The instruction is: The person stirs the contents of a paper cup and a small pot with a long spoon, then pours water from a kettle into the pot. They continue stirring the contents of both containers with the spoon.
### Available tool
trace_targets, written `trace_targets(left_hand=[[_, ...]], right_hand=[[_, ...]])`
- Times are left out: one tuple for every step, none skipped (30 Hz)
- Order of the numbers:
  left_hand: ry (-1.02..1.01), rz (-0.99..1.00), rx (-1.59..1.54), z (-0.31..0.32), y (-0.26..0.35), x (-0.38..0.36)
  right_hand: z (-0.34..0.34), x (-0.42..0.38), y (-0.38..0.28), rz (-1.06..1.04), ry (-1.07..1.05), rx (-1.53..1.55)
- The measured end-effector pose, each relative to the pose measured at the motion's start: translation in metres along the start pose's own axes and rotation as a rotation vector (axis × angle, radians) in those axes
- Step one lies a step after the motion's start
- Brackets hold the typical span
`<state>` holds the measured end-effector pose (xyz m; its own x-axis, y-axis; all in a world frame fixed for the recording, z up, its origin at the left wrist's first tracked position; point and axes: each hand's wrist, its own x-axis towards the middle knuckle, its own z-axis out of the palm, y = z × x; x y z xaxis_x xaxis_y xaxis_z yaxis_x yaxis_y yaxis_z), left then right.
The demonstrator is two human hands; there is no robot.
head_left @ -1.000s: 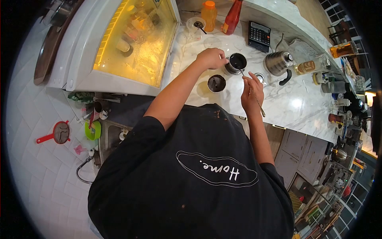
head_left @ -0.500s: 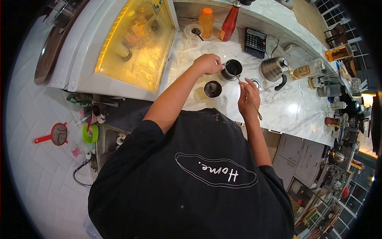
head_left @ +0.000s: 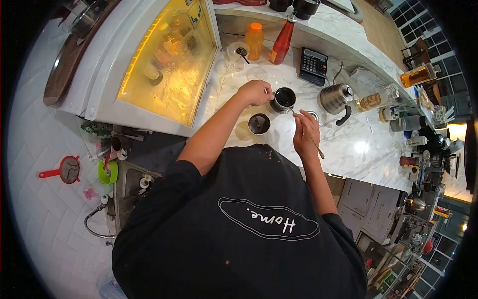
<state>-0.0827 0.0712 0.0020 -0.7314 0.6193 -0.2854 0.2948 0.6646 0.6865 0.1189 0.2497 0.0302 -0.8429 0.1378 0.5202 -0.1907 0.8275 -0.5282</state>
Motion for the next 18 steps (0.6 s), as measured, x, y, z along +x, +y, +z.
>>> trace_targets(left_hand=[[0.005,-0.007,0.003,-0.002,0.006,-0.003],[0.01,-0.013,0.007,-0.004,0.011,-0.007],[-0.001,-0.029,-0.002,-0.005,0.014,-0.009],[-0.012,-0.044,-0.01,-0.006,0.015,-0.01],[-0.023,-0.059,-0.019,-0.008,0.017,-0.011],[-0.005,-0.025,-0.002,-0.006,0.014,-0.01],[-0.003,-0.024,0.005,-0.005,0.012,-0.009],[-0.001,-0.022,0.011,-0.003,0.01,-0.007],[-0.002,-0.022,0.017,0.0,0.007,-0.005],[-0.015,-0.025,0.017,-0.003,0.011,-0.007],[-0.025,-0.024,0.049,-0.008,0.015,-0.006],[-0.039,-0.026,0.079,-0.01,0.018,-0.006],[-0.053,-0.03,0.107,-0.011,0.019,-0.006],[-0.066,-0.033,0.114,-0.009,0.019,-0.005],[-0.078,-0.038,0.122,-0.009,0.018,-0.004],[-0.089,-0.042,0.133,-0.01,0.016,-0.001],[-0.101,-0.031,0.145,-0.01,0.014,0.0],[-0.114,-0.02,0.158,-0.01,0.012,0.001]], right_hand=[[0.0,-0.001,0.0,0.008,-0.005,0.001],[0.0,-0.001,0.0,0.02,-0.003,-0.006],[-0.001,-0.001,0.0,0.032,-0.002,-0.001],[-0.002,-0.001,-0.003,0.043,-0.001,0.003],[-0.003,-0.001,-0.005,0.056,0.001,0.007],[-0.004,-0.001,-0.007,0.074,-0.005,0.01],[-0.004,-0.002,-0.007,0.077,-0.006,0.01],[-0.002,-0.003,-0.005,0.079,-0.006,0.01],[-0.001,-0.007,-0.003,0.085,-0.007,0.009],[0.0,-0.008,-0.002,0.056,0.004,0.036],[-0.001,-0.009,-0.002,0.072,0.013,0.035],[-0.001,-0.014,-0.005,0.093,0.017,0.035],[-0.001,-0.016,-0.008,0.113,0.02,0.035],[0.0,-0.018,-0.008,0.128,0.006,0.038],[0.0,-0.019,-0.008,0.123,0.005,0.034],[0.0,-0.019,-0.009,0.118,0.007,0.032],[0.001,-0.019,-0.01,0.115,0.009,0.03],[0.001,-0.019,-0.011,0.116,0.003,0.029]])
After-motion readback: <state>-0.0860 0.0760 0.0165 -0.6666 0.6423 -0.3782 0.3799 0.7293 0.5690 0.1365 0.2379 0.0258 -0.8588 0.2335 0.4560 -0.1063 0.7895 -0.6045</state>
